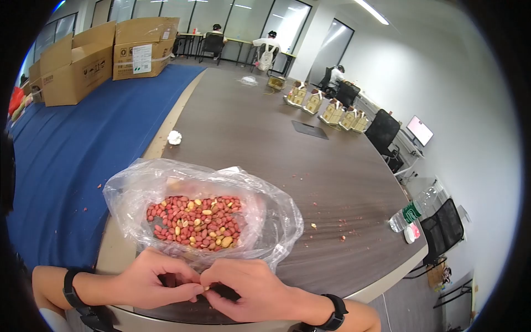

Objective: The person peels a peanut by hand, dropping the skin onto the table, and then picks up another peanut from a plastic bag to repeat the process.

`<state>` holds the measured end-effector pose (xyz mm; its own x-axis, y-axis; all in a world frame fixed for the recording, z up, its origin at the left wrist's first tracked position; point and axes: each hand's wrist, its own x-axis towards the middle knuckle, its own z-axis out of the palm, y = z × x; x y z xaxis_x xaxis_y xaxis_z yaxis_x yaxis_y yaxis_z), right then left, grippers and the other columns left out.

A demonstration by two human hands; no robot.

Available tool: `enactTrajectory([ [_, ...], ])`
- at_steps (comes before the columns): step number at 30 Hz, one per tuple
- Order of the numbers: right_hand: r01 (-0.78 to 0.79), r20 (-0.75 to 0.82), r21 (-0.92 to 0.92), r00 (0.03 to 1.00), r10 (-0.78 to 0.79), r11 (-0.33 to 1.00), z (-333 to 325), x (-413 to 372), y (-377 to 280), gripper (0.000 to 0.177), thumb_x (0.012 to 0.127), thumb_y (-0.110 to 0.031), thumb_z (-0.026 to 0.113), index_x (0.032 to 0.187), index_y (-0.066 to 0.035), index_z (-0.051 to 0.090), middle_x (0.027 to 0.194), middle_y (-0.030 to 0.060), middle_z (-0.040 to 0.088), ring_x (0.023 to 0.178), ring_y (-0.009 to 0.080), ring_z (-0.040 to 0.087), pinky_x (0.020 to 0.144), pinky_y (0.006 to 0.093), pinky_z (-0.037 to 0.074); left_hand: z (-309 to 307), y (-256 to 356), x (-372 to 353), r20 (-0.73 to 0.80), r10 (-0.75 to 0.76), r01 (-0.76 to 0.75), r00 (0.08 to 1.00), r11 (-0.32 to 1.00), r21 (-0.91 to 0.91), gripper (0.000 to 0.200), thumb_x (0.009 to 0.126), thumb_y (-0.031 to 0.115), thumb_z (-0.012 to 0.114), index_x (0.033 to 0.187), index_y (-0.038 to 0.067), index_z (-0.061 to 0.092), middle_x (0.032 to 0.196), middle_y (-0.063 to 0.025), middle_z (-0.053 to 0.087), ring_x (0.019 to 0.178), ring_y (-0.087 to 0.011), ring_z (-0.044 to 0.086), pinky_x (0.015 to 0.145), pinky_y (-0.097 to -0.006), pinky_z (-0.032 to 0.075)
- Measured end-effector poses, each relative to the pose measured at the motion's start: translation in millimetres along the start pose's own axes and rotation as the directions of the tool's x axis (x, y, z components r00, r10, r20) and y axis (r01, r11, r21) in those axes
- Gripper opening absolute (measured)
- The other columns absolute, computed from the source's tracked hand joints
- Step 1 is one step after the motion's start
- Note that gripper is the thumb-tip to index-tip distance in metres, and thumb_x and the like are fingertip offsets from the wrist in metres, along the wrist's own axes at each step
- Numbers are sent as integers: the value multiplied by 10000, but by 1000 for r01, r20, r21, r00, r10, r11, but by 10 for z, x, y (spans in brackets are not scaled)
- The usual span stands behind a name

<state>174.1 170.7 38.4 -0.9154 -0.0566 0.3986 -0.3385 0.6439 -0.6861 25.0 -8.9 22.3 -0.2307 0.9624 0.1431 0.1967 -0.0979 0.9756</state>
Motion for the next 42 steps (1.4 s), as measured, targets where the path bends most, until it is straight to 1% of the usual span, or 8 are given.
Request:
enactTrajectory([
  [10,83,-128,-66,988,-91,994,19,54,42,188,750,49,778,904,-38,714,833,46,696,649,172,677,554,273,522,27,18,19,-61,27,-28,998,999,-20,116,942,104,710,997,5,734,723,-59,708,576,-77,602,531,-254,476],
  [21,101,-121,-114,986,-115,988,16,57,34,193,733,60,776,880,-44,706,788,44,681,605,180,656,524,280,505,8,2,34,-65,78,-79,995,997,-9,131,915,106,729,996,4,728,729,-79,705,590,-103,630,560,-268,503],
  [24,112,-113,-135,985,-127,985,14,58,43,196,720,62,776,871,-44,710,780,41,685,596,177,657,518,282,507,-1,-41,42,-52,166,-163,985,984,68,136,929,108,748,1040,29,746,732,5,705,575,-8,562,495,-189,431],
  [27,122,-119,-135,983,-139,983,15,59,44,198,715,63,776,870,-44,715,783,41,693,600,174,665,521,280,513,-10,-34,34,-46,145,-144,988,989,29,121,927,104,747,1022,30,755,726,-1,714,573,-17,577,494,-199,438],
  [29,124,-127,-137,982,-141,983,16,52,40,200,714,62,776,873,-44,717,788,43,697,604,173,670,526,277,517,-11,6,29,-28,81,-82,996,996,-20,146,909,121,726,977,-9,728,731,-86,710,615,-118,653,588,-278,523],
  [33,111,-122,-127,984,-127,986,16,49,36,191,719,59,778,873,-39,720,795,47,705,611,175,677,531,274,521,-32,-18,27,-4,75,-75,997,997,-17,140,903,105,718,978,-12,727,728,-89,707,611,-119,654,587,-281,523],
  [35,101,-124,-116,986,-115,988,15,49,35,189,720,58,779,872,-37,719,796,49,707,613,174,678,531,274,521,-35,-56,29,-30,168,-167,985,985,32,104,921,85,733,1006,32,762,729,-12,727,584,-27,601,504,-209,456],
  [42,93,-134,-97,985,-106,991,24,59,19,193,717,62,783,873,-32,719,794,55,715,619,175,687,535,273,523,-17,-53,28,-31,129,-129,991,992,3,101,925,103,736,997,36,758,713,9,700,580,-15,574,496,-201,430],
])
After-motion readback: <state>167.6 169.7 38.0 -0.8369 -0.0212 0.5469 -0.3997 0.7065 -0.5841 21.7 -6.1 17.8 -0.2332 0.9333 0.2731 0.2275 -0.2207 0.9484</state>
